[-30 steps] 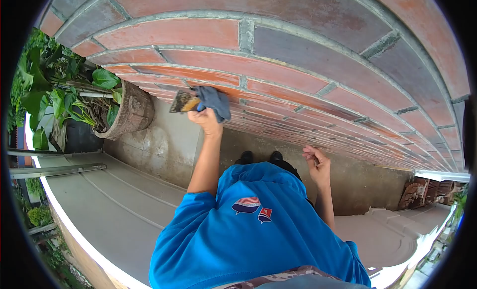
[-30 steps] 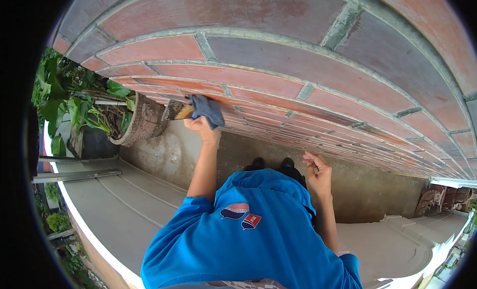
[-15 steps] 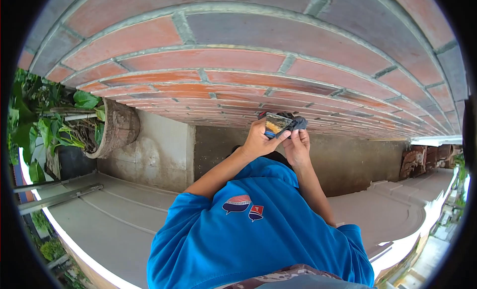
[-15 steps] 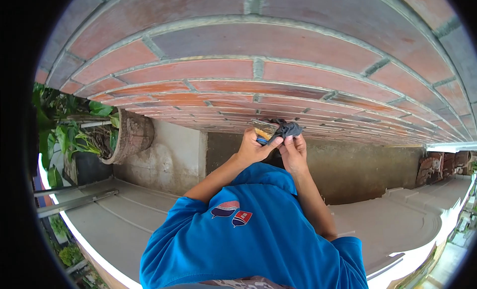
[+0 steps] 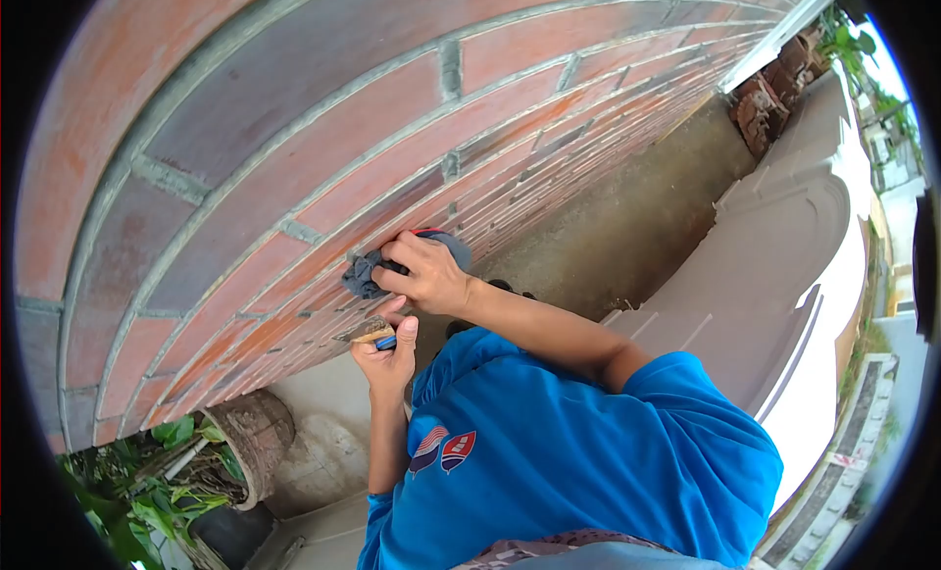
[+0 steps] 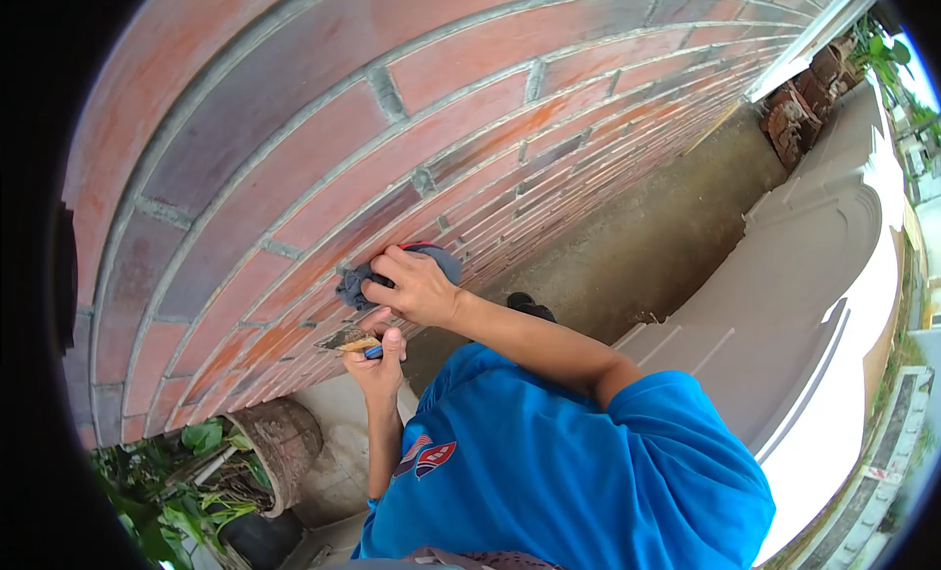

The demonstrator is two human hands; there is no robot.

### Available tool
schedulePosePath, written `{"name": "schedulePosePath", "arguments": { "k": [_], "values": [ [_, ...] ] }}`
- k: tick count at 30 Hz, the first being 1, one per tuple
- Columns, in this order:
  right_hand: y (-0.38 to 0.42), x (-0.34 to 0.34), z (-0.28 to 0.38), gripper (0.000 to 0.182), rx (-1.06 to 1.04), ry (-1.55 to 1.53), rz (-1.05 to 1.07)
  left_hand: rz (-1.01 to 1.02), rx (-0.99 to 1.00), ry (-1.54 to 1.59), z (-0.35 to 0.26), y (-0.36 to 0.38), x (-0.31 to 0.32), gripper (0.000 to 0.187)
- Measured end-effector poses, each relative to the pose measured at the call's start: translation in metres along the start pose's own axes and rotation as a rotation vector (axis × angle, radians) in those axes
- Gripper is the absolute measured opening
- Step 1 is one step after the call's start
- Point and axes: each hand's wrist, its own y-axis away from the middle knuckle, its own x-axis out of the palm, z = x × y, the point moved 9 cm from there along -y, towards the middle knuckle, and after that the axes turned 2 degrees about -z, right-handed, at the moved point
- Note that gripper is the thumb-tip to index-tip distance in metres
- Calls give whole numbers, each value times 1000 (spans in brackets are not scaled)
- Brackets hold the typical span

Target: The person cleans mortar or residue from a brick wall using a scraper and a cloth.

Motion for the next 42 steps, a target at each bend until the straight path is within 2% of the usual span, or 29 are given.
{"name": "schedulePosePath", "arguments": {
  "k": [1,2,4,6,7,9,12,14,16,17,19,22,23,25,27,29,31,33,34,37,40,42],
  "values": [
    [0,3,0,35,-36,21,12,13,-18,16,1,1,0,24],
    [0,-7,-3,36,-53,16,-72,18,-36,29,1,3,-2,23],
    [16,-43,-37,39,72,116,-201,43,-21,141,-5,2,-2,24],
    [28,-115,-71,36,272,260,-490,11,-90,133,9,7,-15,26],
    [40,-148,-97,27,364,363,-612,-5,-126,128,15,10,-20,27],
    [84,-192,-176,19,808,-10,-926,-17,-211,121,15,10,-16,26],
    [80,-219,-187,13,800,15,-1140,97,-182,107,13,4,4,27],
    [61,-193,-151,16,757,62,-1087,156,-93,107,1,-8,21,26],
    [28,-153,-85,31,369,380,-784,204,-22,96,-15,-20,36,25],
    [20,-125,-67,35,305,245,-608,214,-13,114,-17,-26,43,25],
    [5,-88,-42,32,0,236,-238,219,-3,140,-20,-35,51,25],
    [-5,-142,-67,31,18,349,-413,277,7,79,-28,-41,53,28],
    [-8,-176,-77,32,25,382,-569,294,22,40,-28,-40,53,29],
    [5,-246,-121,36,256,449,-917,304,-22,51,-22,-35,52,34],
    [39,-293,-192,25,522,367,-1215,306,-80,75,-15,-28,58,38],
    [52,-315,-215,26,580,418,-1324,298,-154,114,-10,-20,71,44],
    [49,-296,-201,30,607,513,-1270,361,-111,98,-15,-19,88,50],
    [36,-251,-167,38,390,527,-1079,406,-95,98,-16,-26,110,57],
    [37,-223,-153,42,386,416,-934,424,-98,106,-16,-31,121,60],
    [48,-153,-125,45,138,238,-498,485,-90,136,-16,-47,157,67],
    [71,-200,-177,46,300,300,-579,545,-49,141,-28,-62,197,68],
    [92,-271,-223,39,577,381,-876,582,-45,168,-29,-65,218,67]
  ]
}}
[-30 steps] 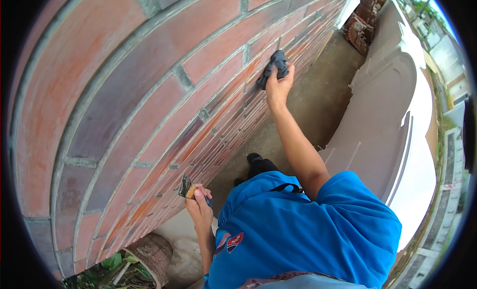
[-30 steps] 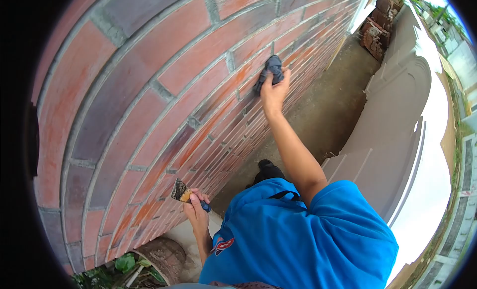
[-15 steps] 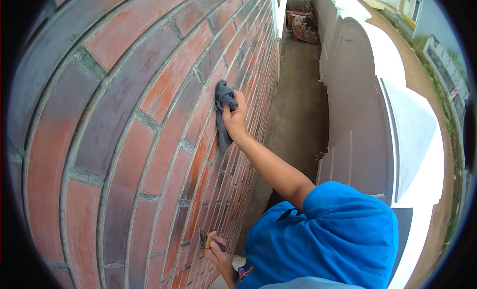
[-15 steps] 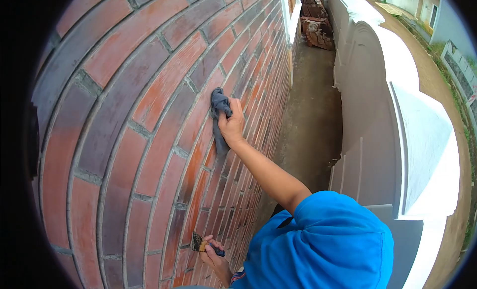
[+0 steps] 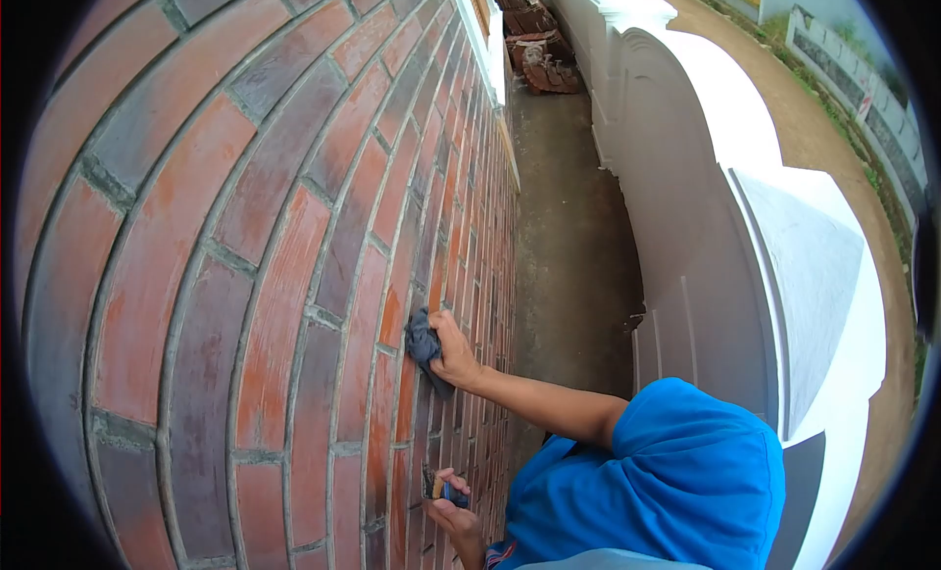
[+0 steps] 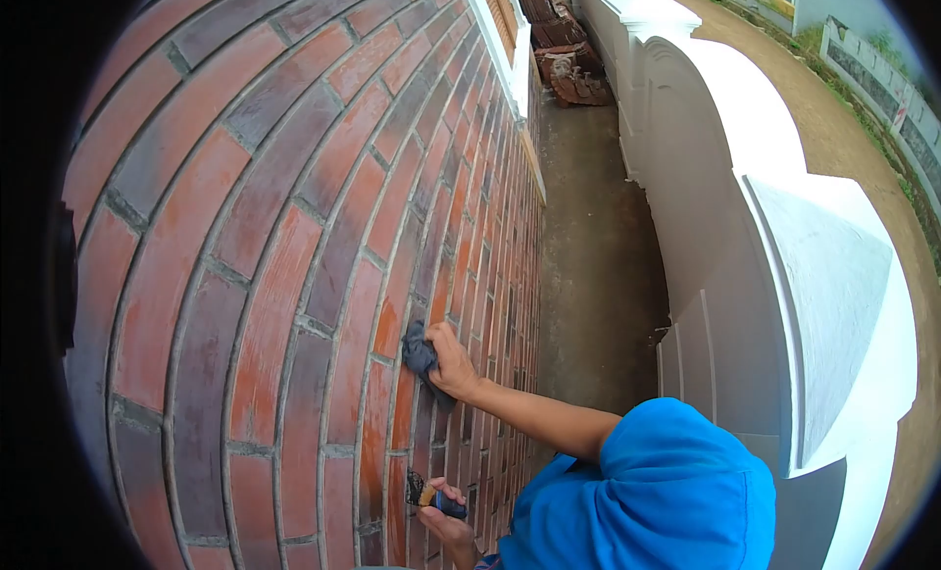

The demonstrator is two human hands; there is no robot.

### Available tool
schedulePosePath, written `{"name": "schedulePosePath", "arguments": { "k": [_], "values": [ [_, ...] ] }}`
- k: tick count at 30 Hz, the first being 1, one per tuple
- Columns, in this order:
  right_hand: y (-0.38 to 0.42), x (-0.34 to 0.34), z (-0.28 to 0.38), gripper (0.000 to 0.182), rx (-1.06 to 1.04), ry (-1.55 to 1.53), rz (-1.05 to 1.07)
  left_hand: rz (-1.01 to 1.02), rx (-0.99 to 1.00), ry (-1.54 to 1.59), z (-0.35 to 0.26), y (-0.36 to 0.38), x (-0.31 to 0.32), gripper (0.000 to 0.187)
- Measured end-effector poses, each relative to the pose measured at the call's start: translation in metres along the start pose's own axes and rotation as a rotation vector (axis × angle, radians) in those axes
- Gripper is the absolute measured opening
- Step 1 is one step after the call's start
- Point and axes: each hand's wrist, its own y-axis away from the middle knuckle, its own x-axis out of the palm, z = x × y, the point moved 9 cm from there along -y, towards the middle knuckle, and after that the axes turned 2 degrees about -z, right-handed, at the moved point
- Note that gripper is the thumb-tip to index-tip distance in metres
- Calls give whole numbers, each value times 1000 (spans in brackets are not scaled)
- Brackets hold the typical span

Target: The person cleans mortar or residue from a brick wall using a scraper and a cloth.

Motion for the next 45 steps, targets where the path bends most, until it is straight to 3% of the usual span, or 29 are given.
{"name": "schedulePosePath", "arguments": {
  "k": [2,6,9,10,12,15,16,21,26,27,31,37,40,45],
  "values": [
    [-21,-15,-91,36,315,49,-213,38,-3,64,14,-13,14,67],
    [6,-14,-132,36,533,16,-122,154,-57,79,33,-32,50,67],
    [87,1,-138,34,746,81,91,210,-113,88,48,-50,75,68],
    [123,9,-143,40,993,82,310,222,-112,79,51,-57,83,68],
    [194,32,-171,45,1156,139,695,258,-107,71,57,-72,102,67],
    [184,22,-159,42,1347,-317,778,325,-56,73,55,-93,132,67],
    [164,9,-161,30,1307,-348,727,336,-58,75,56,-98,139,67],
    [81,-82,-167,25,1470,-656,318,431,-81,88,69,-117,170,66],
    [61,-178,-185,24,1323,-959,-58,586,-33,97,73,-139,204,64],
    [71,-193,-187,30,1353,-947,-29,606,-27,95,76,-144,209,64],
    [104,-262,-178,24,1463,-769,-290,686,39,78,80,-159,232,62],
    [145,-306,-213,23,1440,-741,-595,746,32,48,82,-170,269,62],
    [113,-308,-216,16,1423,-690,-575,791,24,1,89,-179,286,64],
    [48,-289,-247,21,1333,-690,-344,756,6,-43,106,-214,301,63]
  ]
}}
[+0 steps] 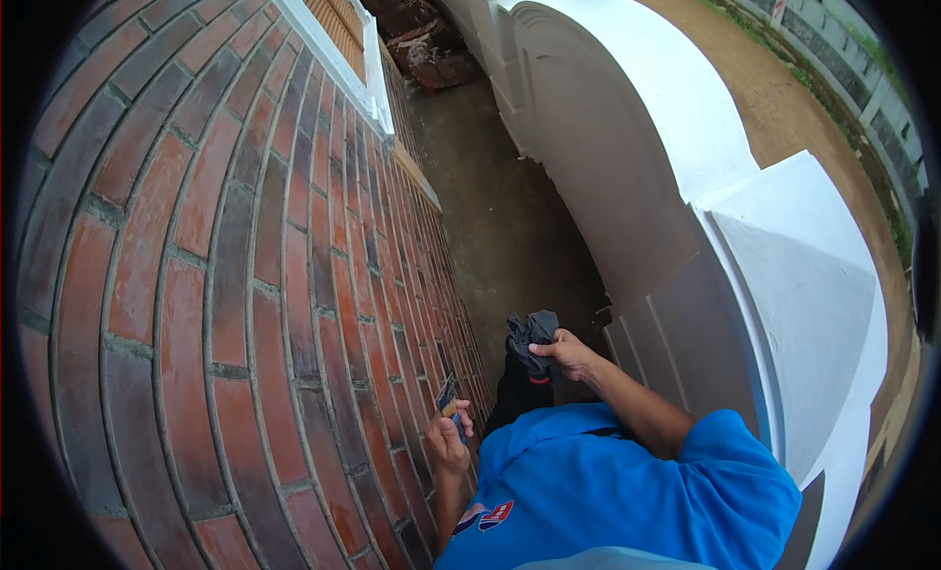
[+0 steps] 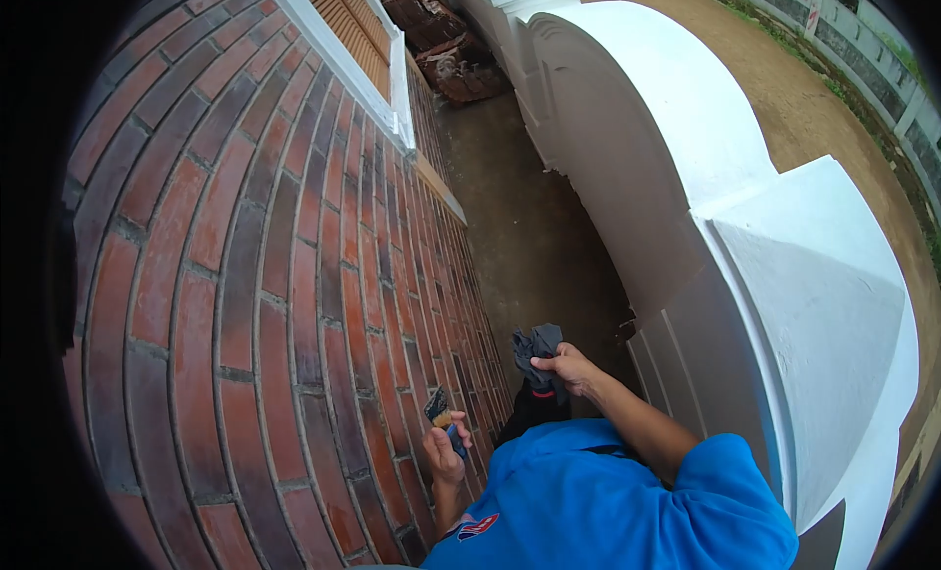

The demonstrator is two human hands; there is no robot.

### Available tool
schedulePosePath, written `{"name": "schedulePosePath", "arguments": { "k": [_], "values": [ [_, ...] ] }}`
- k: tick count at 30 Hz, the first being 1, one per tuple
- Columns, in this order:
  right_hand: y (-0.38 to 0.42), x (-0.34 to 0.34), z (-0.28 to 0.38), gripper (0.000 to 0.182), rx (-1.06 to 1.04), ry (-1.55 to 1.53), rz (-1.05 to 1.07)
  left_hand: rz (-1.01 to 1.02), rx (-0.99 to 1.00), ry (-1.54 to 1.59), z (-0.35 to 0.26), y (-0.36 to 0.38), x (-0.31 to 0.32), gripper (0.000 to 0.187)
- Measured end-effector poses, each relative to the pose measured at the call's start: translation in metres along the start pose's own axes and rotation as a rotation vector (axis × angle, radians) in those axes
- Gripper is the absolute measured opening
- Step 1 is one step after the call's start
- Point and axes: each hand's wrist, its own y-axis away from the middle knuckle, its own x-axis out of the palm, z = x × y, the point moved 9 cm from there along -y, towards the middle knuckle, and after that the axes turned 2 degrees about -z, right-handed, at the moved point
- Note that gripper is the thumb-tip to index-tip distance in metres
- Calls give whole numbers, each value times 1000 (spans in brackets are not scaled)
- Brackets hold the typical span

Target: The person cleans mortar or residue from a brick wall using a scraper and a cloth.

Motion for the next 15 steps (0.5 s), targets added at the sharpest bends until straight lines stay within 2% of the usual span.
{"name": "schedulePosePath", "arguments": {
  "k": [7,10,15],
  "values": [
    [-82,79,48,21,44,49,219,-105,-70,46,18,-74,-20,59],
    [-98,107,77,22,171,-25,253,-110,-50,53,19,-117,-27,59],
    [-142,99,109,26,157,117,118,-123,-4,113,17,-183,-27,60]
  ]
}}
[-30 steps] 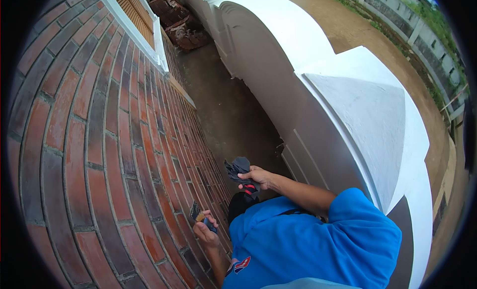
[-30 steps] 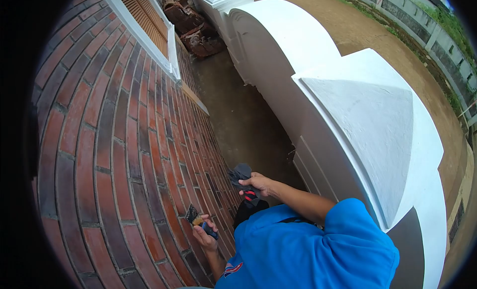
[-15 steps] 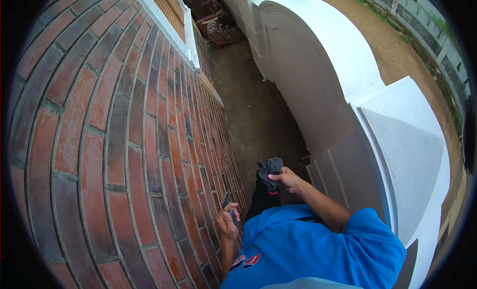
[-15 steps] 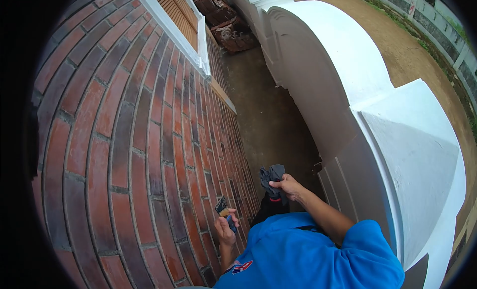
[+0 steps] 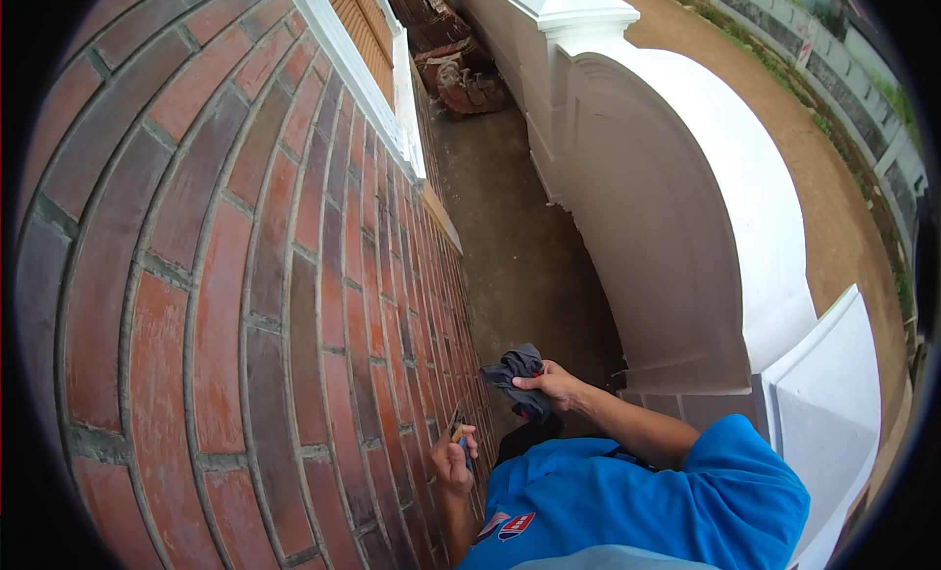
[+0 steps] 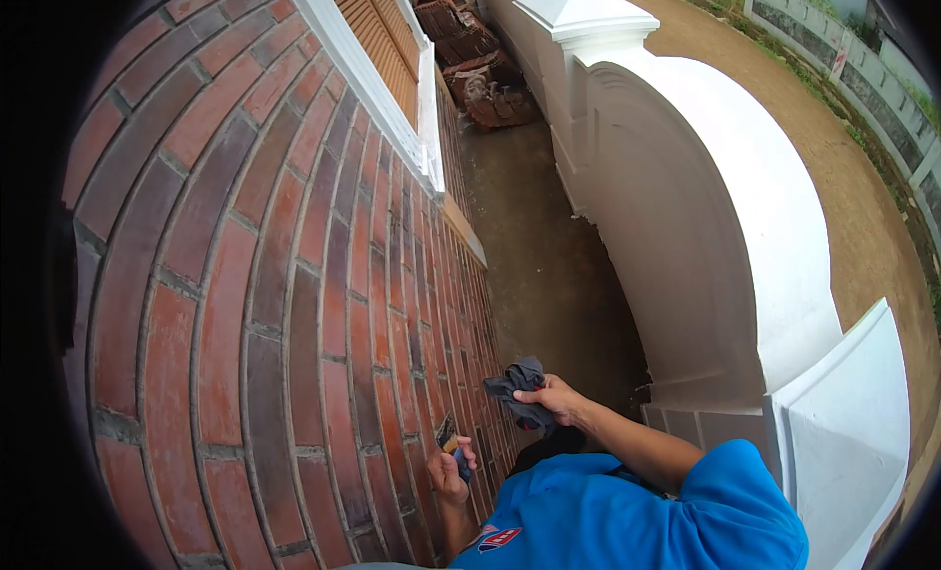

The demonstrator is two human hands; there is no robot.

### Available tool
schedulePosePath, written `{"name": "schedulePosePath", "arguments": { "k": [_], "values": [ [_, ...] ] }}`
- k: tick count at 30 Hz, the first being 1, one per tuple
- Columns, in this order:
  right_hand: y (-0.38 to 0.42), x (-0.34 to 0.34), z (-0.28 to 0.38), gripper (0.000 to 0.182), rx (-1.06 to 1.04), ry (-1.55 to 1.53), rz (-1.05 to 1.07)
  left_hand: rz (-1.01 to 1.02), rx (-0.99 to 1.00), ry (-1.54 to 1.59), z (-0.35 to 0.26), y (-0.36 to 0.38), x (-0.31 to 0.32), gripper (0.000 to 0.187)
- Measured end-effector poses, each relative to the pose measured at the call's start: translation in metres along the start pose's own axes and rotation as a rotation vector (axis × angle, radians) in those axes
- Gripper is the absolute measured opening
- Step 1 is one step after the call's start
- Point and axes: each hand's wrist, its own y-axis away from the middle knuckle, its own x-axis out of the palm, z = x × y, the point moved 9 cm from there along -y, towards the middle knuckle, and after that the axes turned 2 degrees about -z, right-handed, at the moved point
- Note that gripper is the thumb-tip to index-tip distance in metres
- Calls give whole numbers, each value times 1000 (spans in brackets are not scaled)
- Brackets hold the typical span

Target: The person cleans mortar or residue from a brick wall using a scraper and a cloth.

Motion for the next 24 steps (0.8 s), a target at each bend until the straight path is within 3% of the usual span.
{"name": "schedulePosePath", "arguments": {
  "k": [5,9,10,13,18,24],
  "values": [
    [-30,-47,34,20,-126,-43,-140,26,16,-12,0,-43,16,61],
    [-13,-47,76,16,-227,-107,-177,7,64,-271,-21,-75,30,44],
    [-12,-48,84,16,-249,-104,-183,-34,11,-274,-13,-81,33,32],
    [-13,-57,94,17,-222,-80,-208,-43,-177,-221,10,-103,48,29],
    [-33,-43,139,19,-211,-143,-91,-43,-211,-105,21,-145,75,28],
    [-82,-34,236,25,-319,81,185,-66,-198,-171,11,-226,106,31]
  ]
}}
